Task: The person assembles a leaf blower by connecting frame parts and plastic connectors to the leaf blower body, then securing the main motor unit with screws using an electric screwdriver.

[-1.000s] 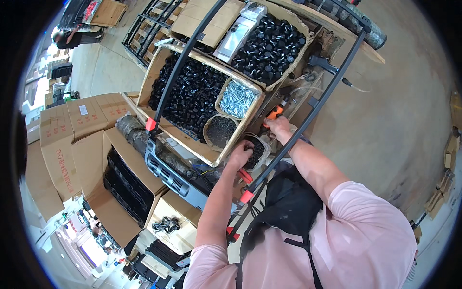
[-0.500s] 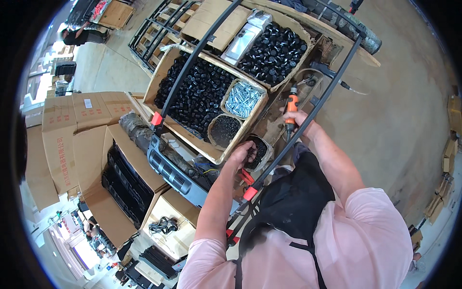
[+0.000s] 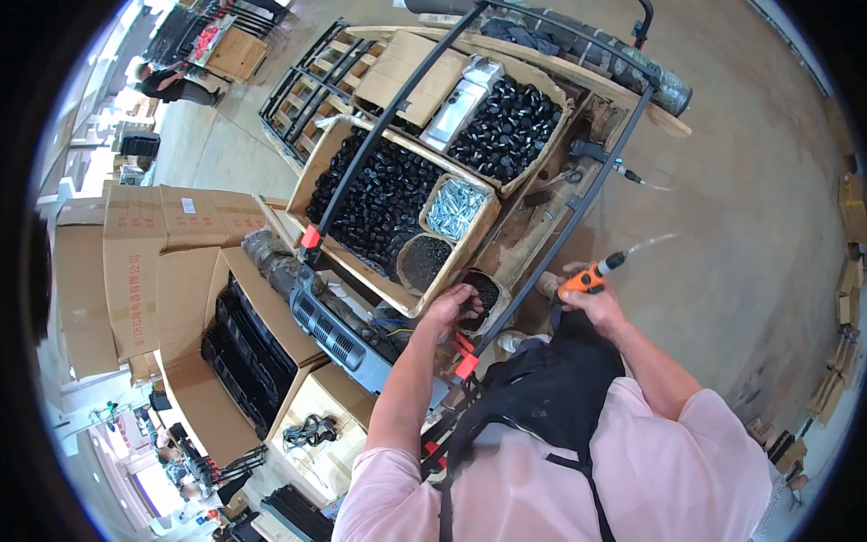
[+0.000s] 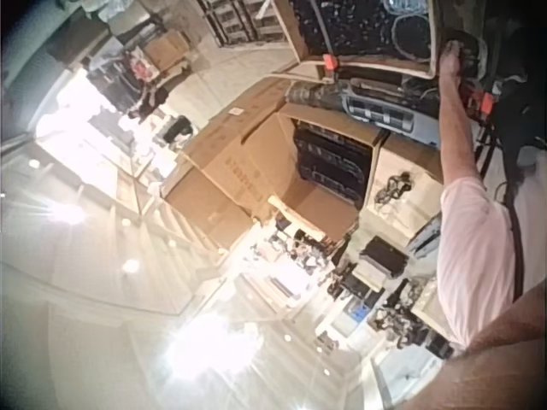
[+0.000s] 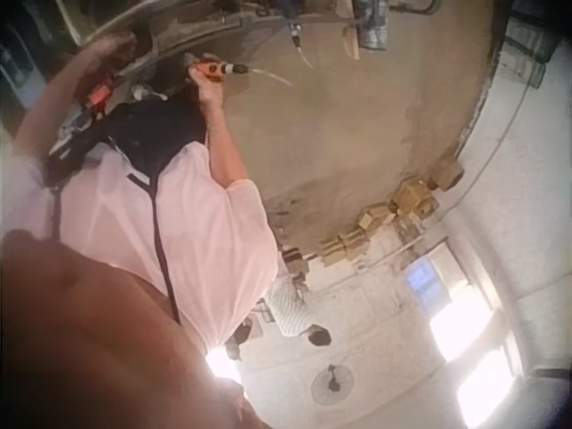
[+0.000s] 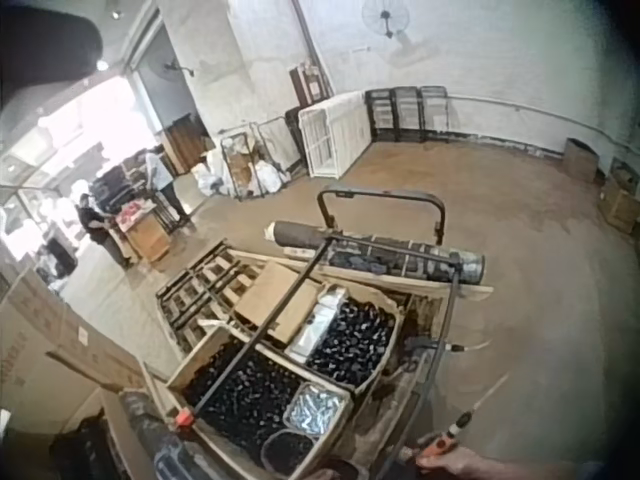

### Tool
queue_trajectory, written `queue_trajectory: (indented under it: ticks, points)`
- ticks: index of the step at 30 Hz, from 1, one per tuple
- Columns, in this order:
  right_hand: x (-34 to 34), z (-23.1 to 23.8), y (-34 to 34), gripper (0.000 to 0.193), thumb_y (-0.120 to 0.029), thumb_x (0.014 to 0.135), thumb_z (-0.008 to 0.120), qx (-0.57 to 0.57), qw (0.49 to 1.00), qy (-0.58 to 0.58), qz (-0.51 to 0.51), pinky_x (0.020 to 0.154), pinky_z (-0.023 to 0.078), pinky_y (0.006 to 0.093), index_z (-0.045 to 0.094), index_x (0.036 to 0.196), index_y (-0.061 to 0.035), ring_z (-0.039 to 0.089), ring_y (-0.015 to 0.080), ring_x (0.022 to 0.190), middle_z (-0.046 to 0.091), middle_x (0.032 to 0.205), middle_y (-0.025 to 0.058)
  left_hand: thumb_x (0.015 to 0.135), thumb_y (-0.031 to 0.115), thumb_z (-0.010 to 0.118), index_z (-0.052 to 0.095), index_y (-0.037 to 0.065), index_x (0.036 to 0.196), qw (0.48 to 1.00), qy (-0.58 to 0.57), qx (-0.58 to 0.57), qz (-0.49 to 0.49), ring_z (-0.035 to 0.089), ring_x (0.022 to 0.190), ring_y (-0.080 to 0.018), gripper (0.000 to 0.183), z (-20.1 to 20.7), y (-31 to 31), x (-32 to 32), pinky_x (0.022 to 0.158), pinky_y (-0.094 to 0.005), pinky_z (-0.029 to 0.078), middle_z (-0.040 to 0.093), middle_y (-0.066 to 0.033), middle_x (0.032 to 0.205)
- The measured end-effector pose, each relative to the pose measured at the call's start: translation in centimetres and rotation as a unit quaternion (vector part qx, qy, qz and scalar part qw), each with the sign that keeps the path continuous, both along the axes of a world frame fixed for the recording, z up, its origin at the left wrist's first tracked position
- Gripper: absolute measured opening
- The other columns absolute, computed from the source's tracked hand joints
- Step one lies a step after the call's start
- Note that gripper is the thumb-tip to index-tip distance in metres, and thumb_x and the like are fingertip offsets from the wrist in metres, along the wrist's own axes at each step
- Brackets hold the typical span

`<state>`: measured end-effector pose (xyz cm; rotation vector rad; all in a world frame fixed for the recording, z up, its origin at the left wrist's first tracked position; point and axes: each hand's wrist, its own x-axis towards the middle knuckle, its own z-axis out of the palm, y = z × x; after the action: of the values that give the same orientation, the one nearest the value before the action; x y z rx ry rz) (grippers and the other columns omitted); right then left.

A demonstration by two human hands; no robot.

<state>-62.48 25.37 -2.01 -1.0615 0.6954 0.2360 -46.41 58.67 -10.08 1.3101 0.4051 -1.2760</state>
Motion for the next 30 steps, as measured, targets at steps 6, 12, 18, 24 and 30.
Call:
queue_trajectory:
  ticks: [6, 12, 18, 24, 30]
  points:
    - [0.3, 12.2, -1.1, 0.047, -0.009, 0.086, 0.078, -0.165, 0.958, -0.206, 0.115, 0.107, 0.052, 0.0415, 0.060, 0.130, -0.0036, 0.067, 0.0240, 0.118, 0.071, 0.122, 0.0110, 0.109, 0.035, 0.059, 0.067, 0.012, 0.121, 0.997, -0.038, 0.026, -0.055, 0.065, 0.081, -0.0133, 0.027, 0.5, 1.0, 0.1, 0.072, -0.0288, 0.053, 0.067, -0.0003, 0.092]
    - [3.2, 18.4, -1.4, 0.059, -0.005, 0.087, 0.082, -0.118, 0.927, -0.324, 0.147, 0.103, 0.056, 0.0396, 0.054, 0.138, -0.0012, 0.069, 0.0246, 0.118, 0.071, 0.130, 0.0164, 0.109, 0.026, 0.061, 0.068, 0.005, 0.124, 0.998, -0.059, -0.007, 0.000, 0.063, 0.078, -0.0118, 0.027, 3.9, 0.3, -0.6, 0.067, -0.0261, 0.051, 0.067, -0.0003, 0.092]
    - [6.5, 13.4, 1.0, 0.058, -0.008, 0.088, 0.082, -0.127, 0.917, -0.351, 0.137, 0.104, 0.055, 0.0397, 0.054, 0.138, -0.0018, 0.069, 0.0232, 0.117, 0.071, 0.128, 0.0164, 0.105, 0.014, 0.065, 0.068, 0.002, 0.129, 0.976, -0.103, -0.037, 0.188, 0.065, 0.080, -0.0118, 0.028, 8.5, -0.2, -2.2, 0.070, -0.0258, 0.055, 0.071, -0.0028, 0.099]
    - [9.7, 12.7, 3.7, 0.061, -0.008, 0.089, 0.081, -0.076, 0.905, -0.383, 0.168, 0.104, 0.055, 0.0391, 0.050, 0.141, 0.0003, 0.068, 0.0231, 0.117, 0.071, 0.128, 0.0168, 0.107, 0.019, 0.062, 0.067, 0.003, 0.126, 0.898, -0.142, -0.109, 0.402, 0.064, 0.081, -0.0121, 0.025, 12.2, -0.6, -5.3, 0.069, -0.0259, 0.054, 0.068, -0.0014, 0.097]
    - [12.7, 13.7, 7.2, 0.062, -0.006, 0.089, 0.082, -0.032, 0.867, -0.408, 0.283, 0.106, 0.054, 0.0382, 0.049, 0.142, 0.0004, 0.067, 0.0231, 0.120, 0.069, 0.130, 0.0172, 0.108, 0.040, 0.059, 0.061, 0.010, 0.108, 0.783, -0.097, -0.164, 0.593, 0.048, 0.069, -0.0100, 0.030, 14.6, -1.9, -9.0, 0.055, -0.0237, 0.039, 0.053, 0.0038, 0.081]
